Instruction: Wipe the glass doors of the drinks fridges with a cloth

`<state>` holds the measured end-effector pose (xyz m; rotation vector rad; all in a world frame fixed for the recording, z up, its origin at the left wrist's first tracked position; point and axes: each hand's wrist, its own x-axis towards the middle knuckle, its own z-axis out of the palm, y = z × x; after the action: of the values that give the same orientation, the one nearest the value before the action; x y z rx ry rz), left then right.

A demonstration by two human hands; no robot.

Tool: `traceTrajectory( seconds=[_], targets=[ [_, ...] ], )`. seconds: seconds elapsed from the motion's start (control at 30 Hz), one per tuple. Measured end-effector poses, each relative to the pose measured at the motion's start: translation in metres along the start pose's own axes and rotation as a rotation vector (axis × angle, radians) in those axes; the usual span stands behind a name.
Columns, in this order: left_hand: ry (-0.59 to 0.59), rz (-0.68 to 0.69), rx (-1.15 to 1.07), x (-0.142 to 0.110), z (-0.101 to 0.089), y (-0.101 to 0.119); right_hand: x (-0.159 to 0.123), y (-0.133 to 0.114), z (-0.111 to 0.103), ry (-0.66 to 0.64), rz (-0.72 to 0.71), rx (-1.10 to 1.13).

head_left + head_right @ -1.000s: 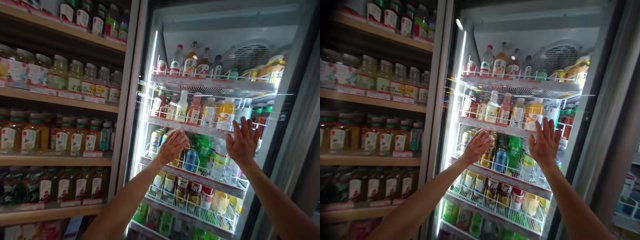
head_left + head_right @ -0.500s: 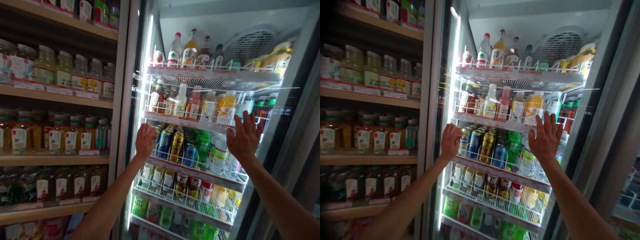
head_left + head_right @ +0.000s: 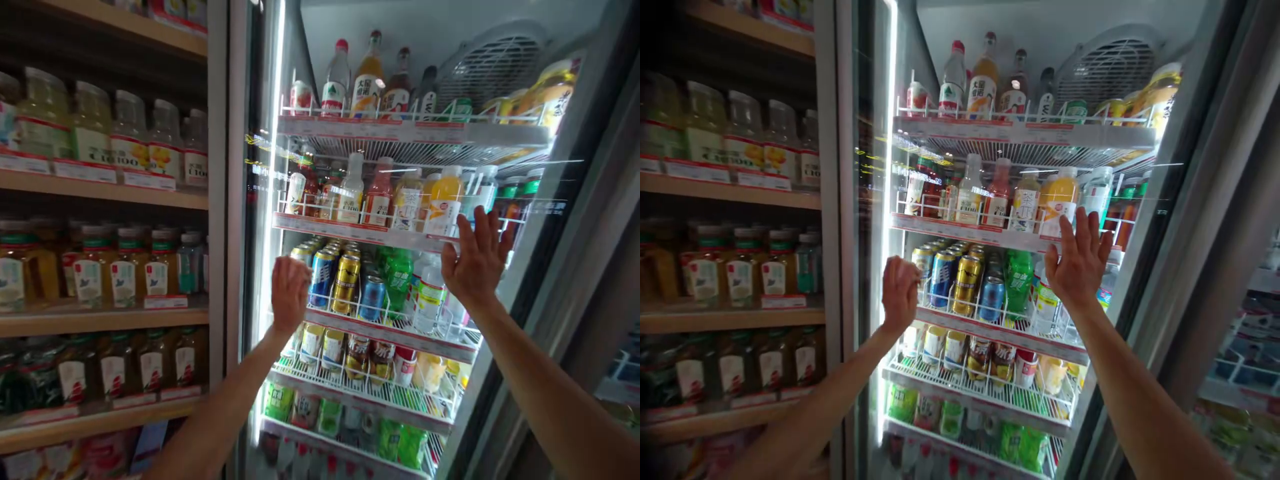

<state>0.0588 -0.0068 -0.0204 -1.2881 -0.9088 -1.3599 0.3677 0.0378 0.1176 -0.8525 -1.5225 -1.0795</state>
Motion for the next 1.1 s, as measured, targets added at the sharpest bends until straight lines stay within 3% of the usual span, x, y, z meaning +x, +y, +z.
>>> traceTrajectory(
  seconds=[0.1, 0.17, 0.3, 0.33, 0.37, 0.5, 0.57, 0.67, 0.7, 0.73, 0.87, 0.9, 0.93, 1.07, 1.1],
  targets=[
    [-0.206, 0.304, -0.087, -0.010, 0.006, 0.023, 0.000, -0.001, -0.001, 0.017, 0.009, 0.009],
    [-0.242, 0.353, -0.101, -0.003, 0.010, 0.025, 0.000, -0.001, -0.001, 0.032, 0.012, 0.008],
    [0.005, -0.038, -0.035, 0.029, 0.018, 0.010, 0.000, 0.000, 0.000, 0.029, 0.008, 0.015],
    [0.033, -0.071, -0.039, 0.036, 0.021, 0.011, 0.000, 0.000, 0.001, 0.031, 0.008, 0.023],
    [0.020, -0.040, -0.055, 0.043, 0.024, 0.014, -0.001, 0.001, 0.001, 0.037, 0.007, 0.032],
    [-0.170, 0.322, -0.134, 0.072, 0.035, 0.024, -0.001, 0.004, 0.004, 0.067, -0.007, 0.048],
    [-0.104, 0.212, -0.083, 0.093, 0.039, 0.015, -0.001, 0.005, 0.005, 0.081, -0.020, 0.040],
    [0.107, -0.133, 0.020, 0.121, 0.045, 0.005, -0.001, 0.006, 0.007, 0.098, -0.034, 0.023],
    [0.130, -0.153, 0.031, 0.126, 0.048, 0.009, -0.001, 0.006, 0.007, 0.100, -0.034, 0.017],
    [0.107, -0.088, 0.022, 0.129, 0.051, 0.016, -0.001, 0.006, 0.007, 0.102, -0.034, 0.011],
    [-0.227, 0.486, -0.078, 0.137, 0.059, 0.046, -0.002, 0.006, 0.007, 0.109, -0.034, 0.004],
    [-0.267, 0.531, -0.082, 0.144, 0.060, 0.045, -0.002, 0.006, 0.007, 0.107, -0.034, 0.004],
    [-0.261, 0.493, -0.070, 0.154, 0.060, 0.040, -0.002, 0.006, 0.007, 0.105, -0.035, 0.004],
    [0.011, -0.011, 0.005, 0.198, 0.063, 0.017, -0.002, 0.006, 0.008, 0.119, -0.047, 0.004],
    [0.040, -0.042, 0.008, 0.203, 0.064, 0.019, -0.002, 0.006, 0.008, 0.126, -0.052, 0.005]
  ],
)
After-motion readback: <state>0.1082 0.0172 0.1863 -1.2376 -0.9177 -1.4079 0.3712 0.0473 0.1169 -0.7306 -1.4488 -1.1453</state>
